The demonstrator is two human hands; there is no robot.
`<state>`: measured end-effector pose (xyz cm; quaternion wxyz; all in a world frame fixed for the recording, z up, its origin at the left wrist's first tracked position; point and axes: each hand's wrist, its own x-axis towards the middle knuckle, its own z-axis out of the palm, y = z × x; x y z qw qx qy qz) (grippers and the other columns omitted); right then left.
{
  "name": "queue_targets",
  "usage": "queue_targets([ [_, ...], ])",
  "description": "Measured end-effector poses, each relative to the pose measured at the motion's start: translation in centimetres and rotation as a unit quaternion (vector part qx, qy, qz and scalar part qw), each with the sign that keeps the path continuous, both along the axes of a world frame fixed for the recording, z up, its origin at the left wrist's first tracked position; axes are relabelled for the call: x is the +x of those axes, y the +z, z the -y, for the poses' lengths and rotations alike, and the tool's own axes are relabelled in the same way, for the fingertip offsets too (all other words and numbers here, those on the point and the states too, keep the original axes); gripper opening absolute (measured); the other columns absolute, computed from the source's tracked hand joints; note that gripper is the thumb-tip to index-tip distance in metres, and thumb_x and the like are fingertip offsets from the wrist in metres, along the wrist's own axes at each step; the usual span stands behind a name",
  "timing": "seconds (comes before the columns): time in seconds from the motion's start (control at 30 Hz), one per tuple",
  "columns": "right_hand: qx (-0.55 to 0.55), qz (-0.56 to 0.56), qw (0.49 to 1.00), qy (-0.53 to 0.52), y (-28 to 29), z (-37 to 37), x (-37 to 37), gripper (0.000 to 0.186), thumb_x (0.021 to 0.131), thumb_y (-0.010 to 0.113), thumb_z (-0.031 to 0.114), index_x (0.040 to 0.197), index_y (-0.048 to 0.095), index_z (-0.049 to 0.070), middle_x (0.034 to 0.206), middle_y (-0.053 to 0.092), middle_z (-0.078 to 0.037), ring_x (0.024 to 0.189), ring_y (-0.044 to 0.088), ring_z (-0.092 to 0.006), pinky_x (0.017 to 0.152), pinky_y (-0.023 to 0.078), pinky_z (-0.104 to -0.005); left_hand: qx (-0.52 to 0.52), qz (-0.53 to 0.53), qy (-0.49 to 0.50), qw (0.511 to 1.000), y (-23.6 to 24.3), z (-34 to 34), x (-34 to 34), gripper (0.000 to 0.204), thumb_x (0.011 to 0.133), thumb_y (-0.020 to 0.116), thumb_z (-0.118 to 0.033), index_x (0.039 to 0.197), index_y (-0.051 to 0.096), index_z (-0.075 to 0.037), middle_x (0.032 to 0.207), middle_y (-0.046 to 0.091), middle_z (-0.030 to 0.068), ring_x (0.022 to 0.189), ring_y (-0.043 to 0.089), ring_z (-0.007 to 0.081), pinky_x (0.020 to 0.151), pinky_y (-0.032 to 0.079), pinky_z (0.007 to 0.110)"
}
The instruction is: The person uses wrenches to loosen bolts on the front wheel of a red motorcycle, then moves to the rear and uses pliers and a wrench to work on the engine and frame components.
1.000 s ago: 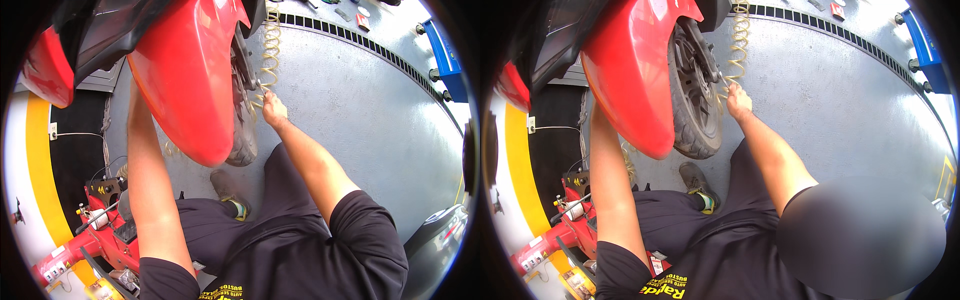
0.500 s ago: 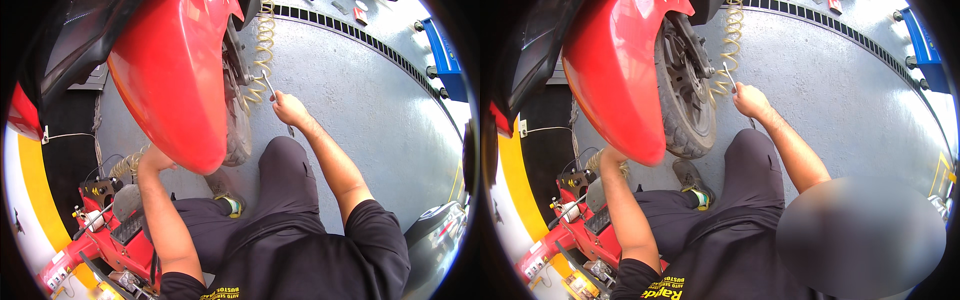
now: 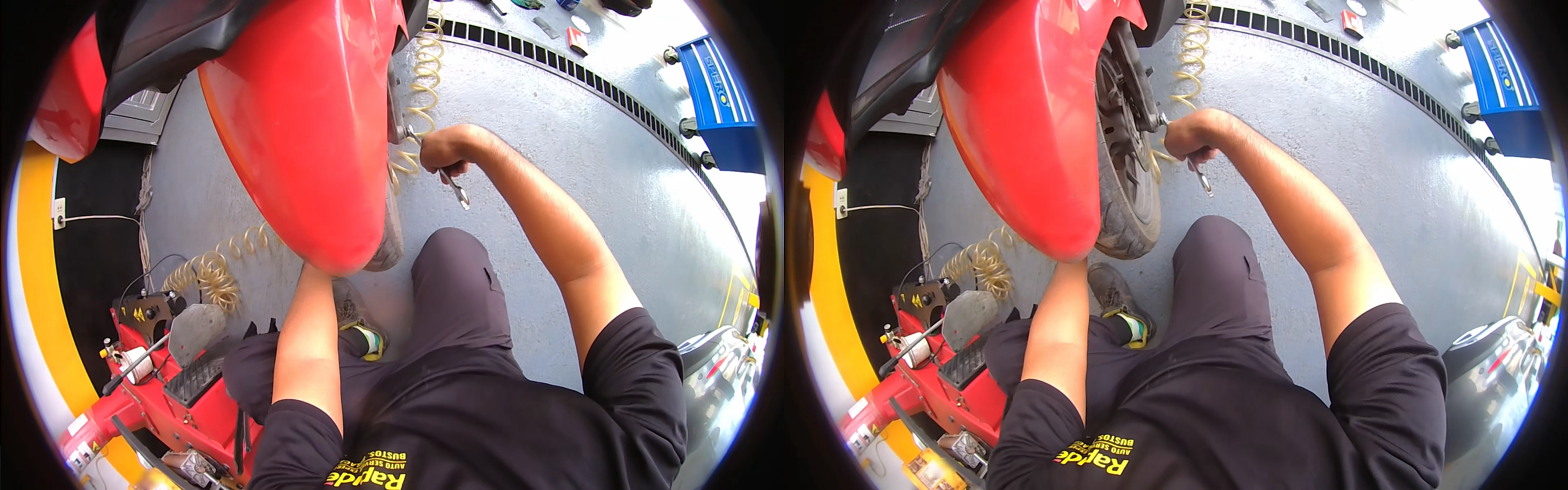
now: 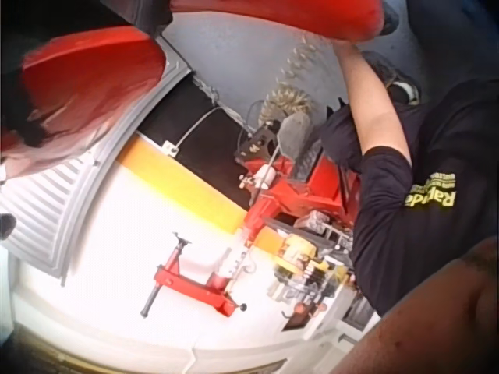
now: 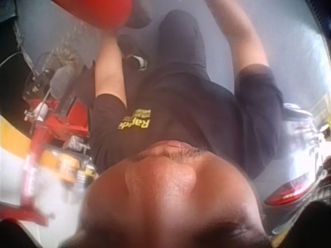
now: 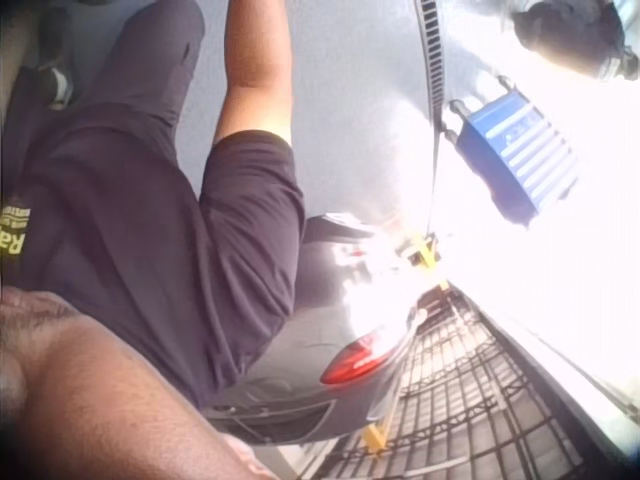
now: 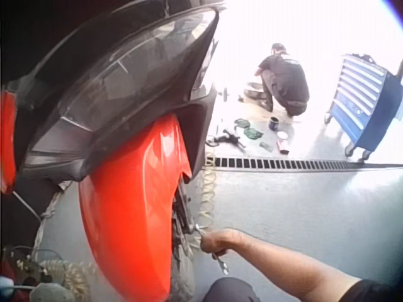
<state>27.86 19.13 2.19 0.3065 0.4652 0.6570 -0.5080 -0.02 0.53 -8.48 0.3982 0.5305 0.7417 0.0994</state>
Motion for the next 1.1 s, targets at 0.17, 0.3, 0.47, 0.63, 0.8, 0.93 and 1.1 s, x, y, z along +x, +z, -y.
queue_targets([
  [0.17,0.269,-0.131,0.954,0.013,-8.7,5.3,1.2,0.023,0.082,0.047,0.011,0.091,0.062,-0.004,0.085,0.066,-0.025,0.083,0.065,-0.0414,0.075,0.051,-0.0491,-0.039,0.048,0.032,0.998,8.0,0.1,-0.8,0.043,0.078,0.066,-0.014,0.119,0.057,-0.002,0.094,0.067,0.0114,0.069,0.065,0.0173,0.053,0.051,0.033],
  [0.3,0.363,-0.160,0.902,-0.170,-13.8,9.4,1.1,0.024,0.093,0.036,0.018,0.107,0.047,0.002,0.096,0.065,-0.027,0.091,0.062,-0.0451,0.081,0.047,-0.0541,0.009,0.049,0.064,0.997,16.0,-2.7,-1.6,0.042,0.078,0.066,-0.014,0.117,0.057,-0.002,0.094,0.067,0.0111,0.069,0.065,0.0171,0.054,0.051,0.033],
  [0.47,0.462,-0.133,0.823,-0.304,-18.9,6.1,-1.9,0.031,0.100,0.026,0.029,0.110,0.046,0.008,0.112,0.054,-0.023,0.099,0.058,-0.0416,0.080,0.048,-0.0536,0.128,0.025,0.078,0.988,18.6,-8.8,-2.4,0.040,0.079,0.066,-0.015,0.116,0.058,-0.002,0.093,0.067,0.0108,0.070,0.065,0.0169,0.054,0.052,0.033],
  [0.63,0.449,-0.160,0.819,-0.320,-19.7,6.1,-0.5,0.026,0.099,0.029,0.025,0.110,0.046,0.009,0.109,0.053,-0.020,0.095,0.058,-0.0402,0.078,0.048,-0.0533,0.123,0.021,0.089,0.988,18.2,-8.8,-2.5,0.039,0.079,0.066,-0.016,0.115,0.058,-0.002,0.093,0.067,0.0105,0.071,0.065,0.0166,0.055,0.052,0.033],
  [0.8,0.412,-0.124,0.858,-0.281,-18.6,7.3,4.5,0.024,0.090,0.041,0.015,0.112,0.045,0.006,0.105,0.062,-0.021,0.091,0.062,-0.0424,0.080,0.048,-0.0518,0.051,0.035,0.079,0.995,17.7,-4.7,-0.7,0.038,0.079,0.066,-0.016,0.114,0.059,-0.002,0.092,0.067,0.0103,0.072,0.065,0.0164,0.055,0.053,0.033],
  [0.93,0.336,-0.181,0.905,-0.187,-12.5,8.3,5.1,0.028,0.086,0.044,0.015,0.110,0.051,0.003,0.094,0.065,-0.024,0.091,0.063,-0.0418,0.082,0.049,-0.0506,-0.017,0.044,0.069,0.996,13.6,-1.5,0.5,0.037,0.079,0.066,-0.017,0.112,0.059,-0.002,0.092,0.067,0.0100,0.072,0.065,0.0162,0.056,0.053,0.033],
  [1.1,0.287,-0.209,0.924,-0.141,-4.5,5.5,4.0,0.027,0.085,0.046,0.016,0.095,0.061,-0.003,0.087,0.066,-0.026,0.084,0.065,-0.0406,0.079,0.051,-0.0489,-0.022,0.036,0.044,0.998,4.7,-0.2,1.9,0.036,0.079,0.066,-0.017,0.111,0.059,-0.003,0.091,0.066,0.0097,0.073,0.065,0.0160,0.056,0.054,0.033],
])
